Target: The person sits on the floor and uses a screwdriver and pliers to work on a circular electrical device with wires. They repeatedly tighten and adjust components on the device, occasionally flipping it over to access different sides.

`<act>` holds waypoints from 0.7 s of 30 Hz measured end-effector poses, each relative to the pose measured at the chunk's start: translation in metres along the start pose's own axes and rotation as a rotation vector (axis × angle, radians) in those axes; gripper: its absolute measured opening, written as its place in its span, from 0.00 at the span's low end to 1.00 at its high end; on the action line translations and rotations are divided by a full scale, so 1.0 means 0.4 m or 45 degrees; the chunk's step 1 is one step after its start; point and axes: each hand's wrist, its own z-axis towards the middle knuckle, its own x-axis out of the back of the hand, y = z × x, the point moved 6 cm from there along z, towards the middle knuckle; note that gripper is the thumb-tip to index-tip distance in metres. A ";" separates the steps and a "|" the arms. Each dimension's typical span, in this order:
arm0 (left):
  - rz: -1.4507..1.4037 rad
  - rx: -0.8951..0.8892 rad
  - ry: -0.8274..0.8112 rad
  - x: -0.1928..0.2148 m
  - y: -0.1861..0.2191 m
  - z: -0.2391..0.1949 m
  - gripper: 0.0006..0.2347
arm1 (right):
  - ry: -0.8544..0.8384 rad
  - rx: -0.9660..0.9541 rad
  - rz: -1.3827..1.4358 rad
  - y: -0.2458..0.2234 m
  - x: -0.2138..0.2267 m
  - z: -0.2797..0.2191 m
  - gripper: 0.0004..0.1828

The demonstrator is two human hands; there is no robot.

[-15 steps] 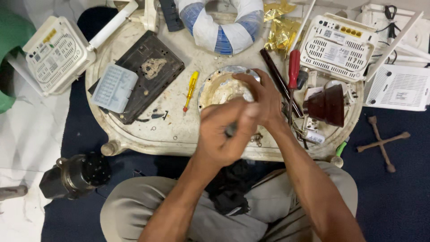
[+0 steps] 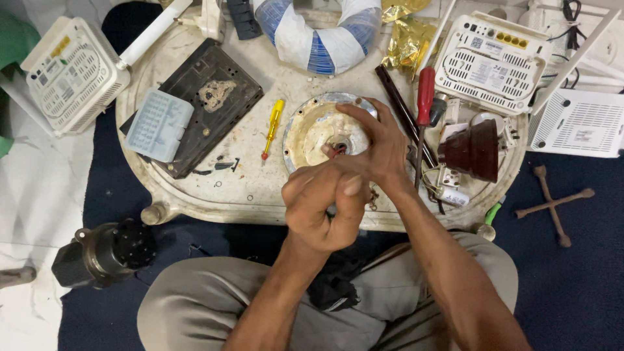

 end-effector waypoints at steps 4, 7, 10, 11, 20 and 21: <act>0.000 -0.046 0.072 0.004 0.005 0.001 0.12 | 0.011 0.019 -0.037 -0.003 -0.001 0.001 0.43; 0.014 -0.048 0.100 0.004 0.008 -0.004 0.13 | 0.010 -0.002 -0.048 -0.003 0.000 -0.005 0.44; 0.007 -0.055 0.109 0.004 0.009 -0.009 0.13 | 0.024 0.011 -0.050 -0.008 0.000 -0.008 0.44; 0.014 -0.070 0.116 0.003 0.009 -0.009 0.13 | 0.038 0.021 -0.054 -0.010 0.002 -0.008 0.43; 0.092 -0.078 0.187 0.016 0.019 -0.019 0.15 | 0.102 0.069 -0.073 -0.014 0.006 -0.018 0.44; 0.086 -0.072 0.193 0.016 0.019 -0.019 0.15 | 0.110 0.082 -0.078 -0.017 0.005 -0.018 0.44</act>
